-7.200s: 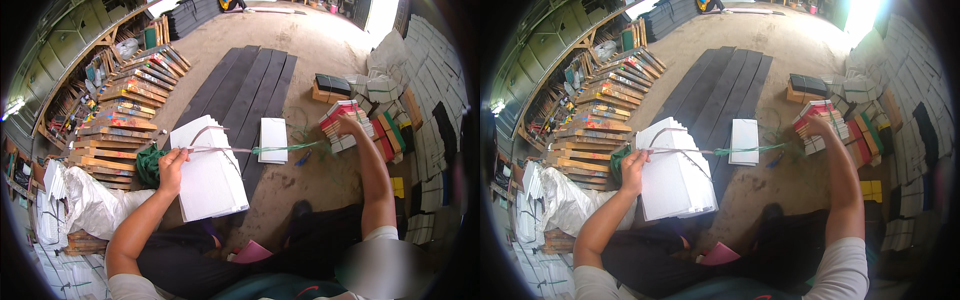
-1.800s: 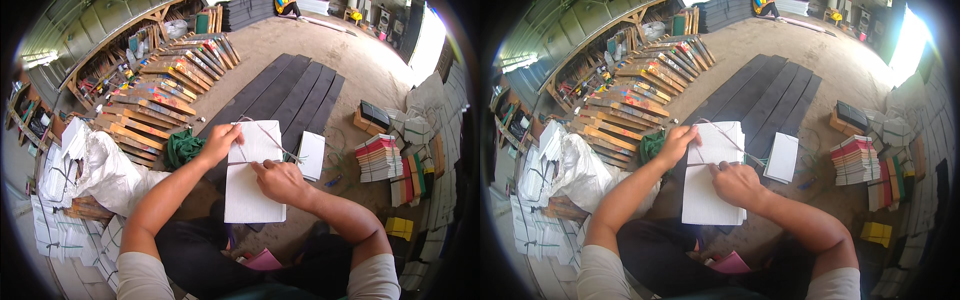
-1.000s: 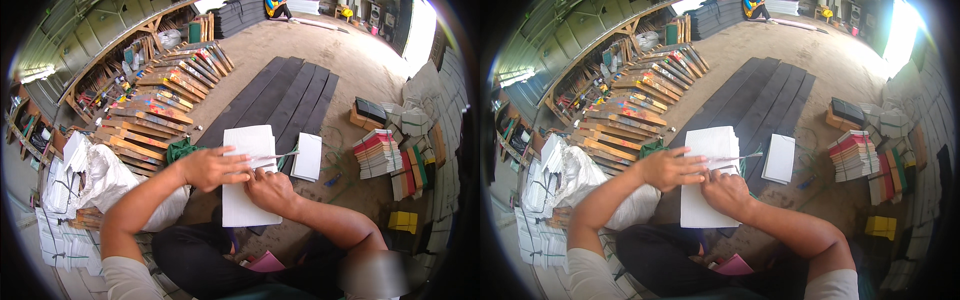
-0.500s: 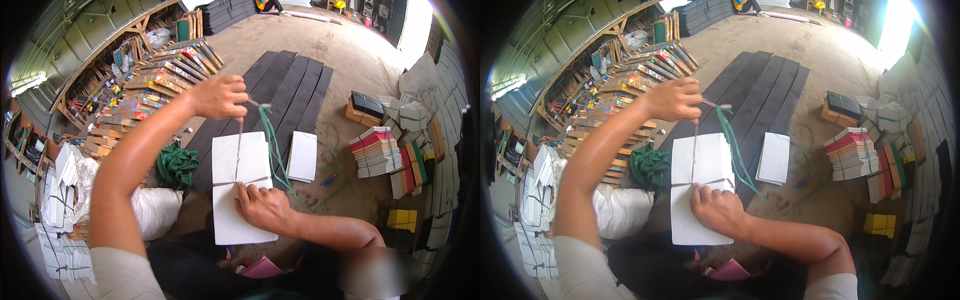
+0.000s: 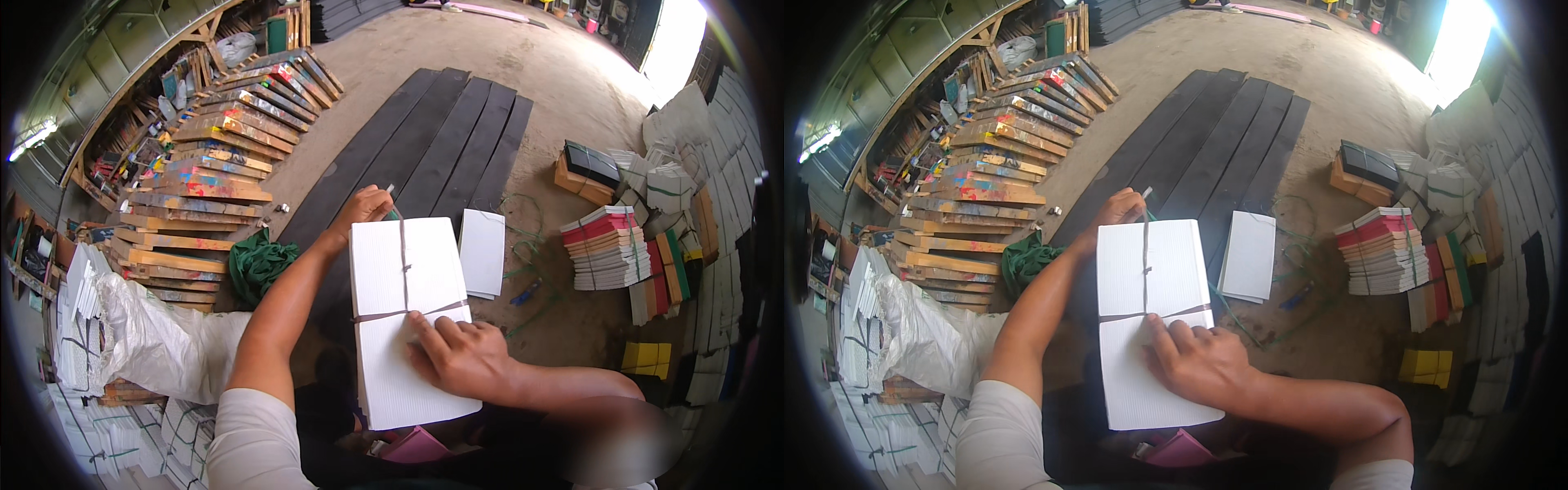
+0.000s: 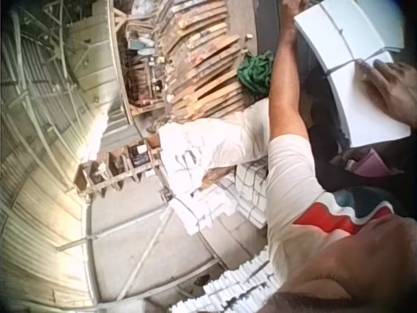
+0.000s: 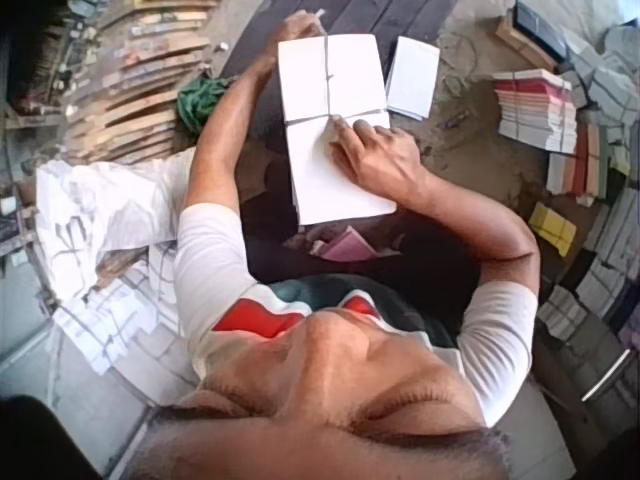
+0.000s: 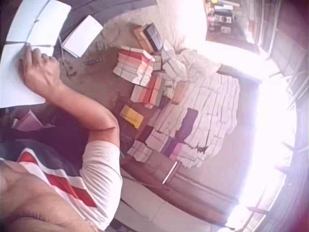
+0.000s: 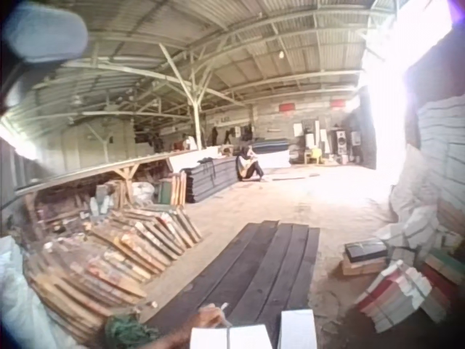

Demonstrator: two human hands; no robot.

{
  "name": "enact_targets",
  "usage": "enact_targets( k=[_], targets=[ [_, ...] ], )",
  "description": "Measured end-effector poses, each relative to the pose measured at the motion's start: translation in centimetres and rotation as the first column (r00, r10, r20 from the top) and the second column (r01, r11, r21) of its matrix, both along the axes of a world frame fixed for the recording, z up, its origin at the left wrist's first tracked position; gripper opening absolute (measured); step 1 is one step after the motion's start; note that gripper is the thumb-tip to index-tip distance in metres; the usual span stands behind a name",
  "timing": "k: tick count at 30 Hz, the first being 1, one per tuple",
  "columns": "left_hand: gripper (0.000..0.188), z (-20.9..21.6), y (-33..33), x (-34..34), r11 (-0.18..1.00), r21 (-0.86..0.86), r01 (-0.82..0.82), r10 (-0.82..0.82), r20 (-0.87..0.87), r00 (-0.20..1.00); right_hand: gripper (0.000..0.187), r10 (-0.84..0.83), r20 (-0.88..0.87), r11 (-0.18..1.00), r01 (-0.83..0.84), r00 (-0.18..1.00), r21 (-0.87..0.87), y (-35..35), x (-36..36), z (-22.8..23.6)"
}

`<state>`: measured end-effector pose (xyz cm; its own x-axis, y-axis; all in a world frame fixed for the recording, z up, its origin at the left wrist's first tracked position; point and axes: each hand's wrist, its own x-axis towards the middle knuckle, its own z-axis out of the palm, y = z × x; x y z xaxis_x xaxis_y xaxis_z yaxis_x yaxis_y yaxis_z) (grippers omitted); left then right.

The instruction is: The person sits on the floor and repeatedly stacks white foam sheets, wraps them with green string, and secures the bundles with knots. The person uses a blue utility knife to cut the string and places the finished bundles on a nearby stack.

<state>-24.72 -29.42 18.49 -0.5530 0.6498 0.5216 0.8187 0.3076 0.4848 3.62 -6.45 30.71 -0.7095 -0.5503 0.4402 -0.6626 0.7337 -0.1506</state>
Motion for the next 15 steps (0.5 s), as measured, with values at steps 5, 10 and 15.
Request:
enact_targets(
  k=[5,10,15],
  targets=[
    [0.023,-8.0,-0.6,1.6,0.981,0.138,-0.135,0.086,0.315,0.945,0.044,-0.005,0.046,0.997,0.008,0.999,-0.076,4.4,-0.1,-0.7],
    [0.048,-14.5,-3.2,1.3,0.949,-0.165,-0.269,0.313,0.375,0.873,0.039,-0.014,0.150,0.980,0.044,0.989,-0.193,12.3,0.6,-2.9],
    [0.045,-22.5,-7.6,4.6,0.841,-0.293,-0.455,0.536,0.328,0.778,0.035,-0.322,0.353,0.846,0.434,0.879,-0.309,22.2,4.3,-10.0]
  ],
)
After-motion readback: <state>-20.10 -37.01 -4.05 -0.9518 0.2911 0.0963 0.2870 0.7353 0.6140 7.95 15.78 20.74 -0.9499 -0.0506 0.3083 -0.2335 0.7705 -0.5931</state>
